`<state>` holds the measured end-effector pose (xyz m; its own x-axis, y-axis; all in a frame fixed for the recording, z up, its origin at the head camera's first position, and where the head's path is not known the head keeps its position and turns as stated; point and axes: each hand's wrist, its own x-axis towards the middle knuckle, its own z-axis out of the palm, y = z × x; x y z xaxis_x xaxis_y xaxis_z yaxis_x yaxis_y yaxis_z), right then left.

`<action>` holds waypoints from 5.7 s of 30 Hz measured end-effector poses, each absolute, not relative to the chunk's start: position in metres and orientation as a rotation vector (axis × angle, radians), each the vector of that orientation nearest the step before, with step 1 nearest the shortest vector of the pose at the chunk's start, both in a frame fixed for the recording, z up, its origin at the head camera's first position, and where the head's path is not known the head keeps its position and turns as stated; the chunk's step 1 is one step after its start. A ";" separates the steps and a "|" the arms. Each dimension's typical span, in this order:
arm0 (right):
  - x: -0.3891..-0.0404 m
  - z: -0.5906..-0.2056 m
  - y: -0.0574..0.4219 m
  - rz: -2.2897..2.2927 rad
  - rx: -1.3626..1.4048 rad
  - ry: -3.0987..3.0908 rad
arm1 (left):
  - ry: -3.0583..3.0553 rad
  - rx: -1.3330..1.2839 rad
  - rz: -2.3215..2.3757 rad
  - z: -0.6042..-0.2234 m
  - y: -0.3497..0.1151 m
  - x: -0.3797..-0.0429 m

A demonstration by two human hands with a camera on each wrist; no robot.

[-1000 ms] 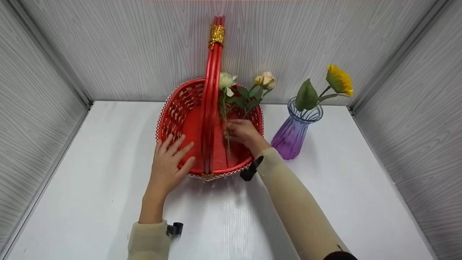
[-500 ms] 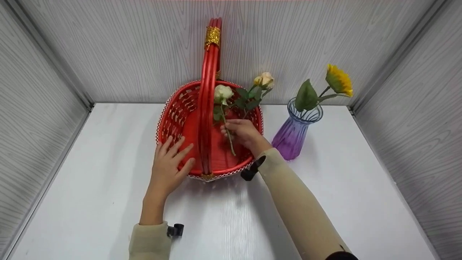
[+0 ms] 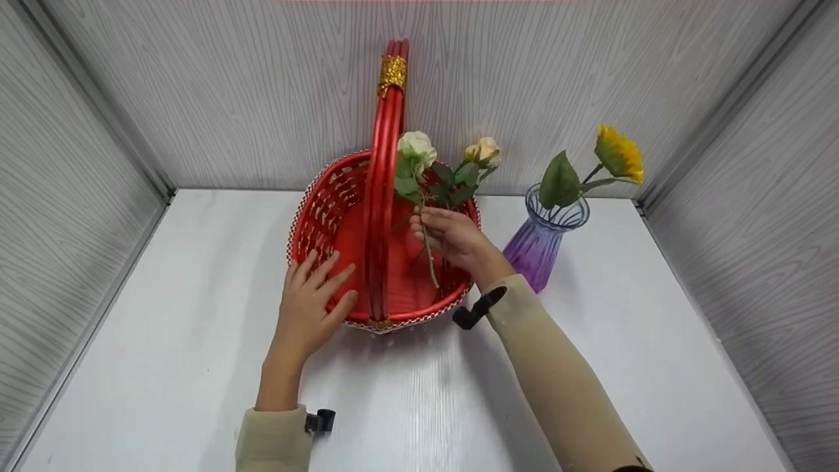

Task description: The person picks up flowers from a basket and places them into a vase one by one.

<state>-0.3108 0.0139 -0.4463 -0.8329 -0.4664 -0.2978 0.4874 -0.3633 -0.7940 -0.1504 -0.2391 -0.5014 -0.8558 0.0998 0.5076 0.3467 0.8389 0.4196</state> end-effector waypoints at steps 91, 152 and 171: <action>-0.311 -0.288 0.138 -1.359 -0.309 2.708 | -2.570 -0.330 -0.705 -0.501 -0.234 -0.145; -0.295 -0.328 0.192 -1.654 -0.082 2.649 | -2.538 -0.338 -0.738 -0.501 -0.230 -0.152; -0.289 -0.322 0.200 -1.420 -0.075 2.710 | -2.549 -0.332 -0.737 -0.499 -0.228 -0.153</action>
